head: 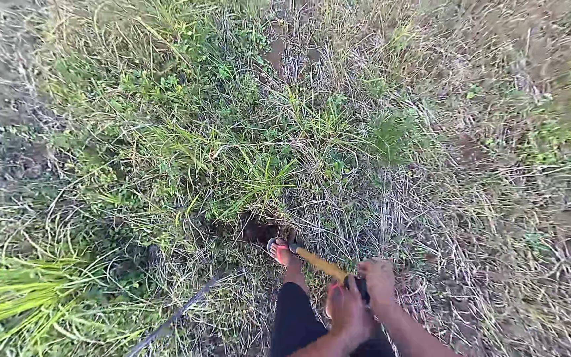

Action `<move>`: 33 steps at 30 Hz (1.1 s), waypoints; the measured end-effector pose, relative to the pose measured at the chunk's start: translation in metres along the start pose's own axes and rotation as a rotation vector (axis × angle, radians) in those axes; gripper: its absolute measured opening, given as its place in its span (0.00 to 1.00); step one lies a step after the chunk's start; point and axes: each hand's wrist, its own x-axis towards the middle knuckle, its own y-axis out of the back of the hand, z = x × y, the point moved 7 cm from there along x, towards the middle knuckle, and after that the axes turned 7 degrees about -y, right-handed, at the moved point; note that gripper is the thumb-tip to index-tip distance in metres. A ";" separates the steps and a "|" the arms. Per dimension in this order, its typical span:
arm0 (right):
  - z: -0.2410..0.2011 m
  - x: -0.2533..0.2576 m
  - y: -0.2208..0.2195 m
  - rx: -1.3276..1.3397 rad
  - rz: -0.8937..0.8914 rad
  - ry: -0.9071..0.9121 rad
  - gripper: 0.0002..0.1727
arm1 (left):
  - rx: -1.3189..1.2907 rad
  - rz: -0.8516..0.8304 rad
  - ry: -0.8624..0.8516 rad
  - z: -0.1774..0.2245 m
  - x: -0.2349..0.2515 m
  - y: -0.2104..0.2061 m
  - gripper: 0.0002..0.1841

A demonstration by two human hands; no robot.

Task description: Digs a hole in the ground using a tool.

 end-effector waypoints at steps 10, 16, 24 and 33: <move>-0.021 -0.055 -0.110 0.088 0.032 0.056 0.30 | 0.031 -0.045 0.072 -0.039 -0.017 0.120 0.55; -0.065 -0.003 -0.132 -0.103 0.054 0.072 0.28 | 0.025 -0.011 0.004 -0.016 0.039 0.139 0.53; -0.008 0.074 0.004 -0.249 0.120 0.074 0.27 | -0.098 -0.166 -0.007 0.021 0.051 -0.002 0.58; -0.003 0.025 -0.037 -0.134 0.114 0.035 0.30 | -0.119 -0.027 0.009 -0.022 0.031 0.025 0.59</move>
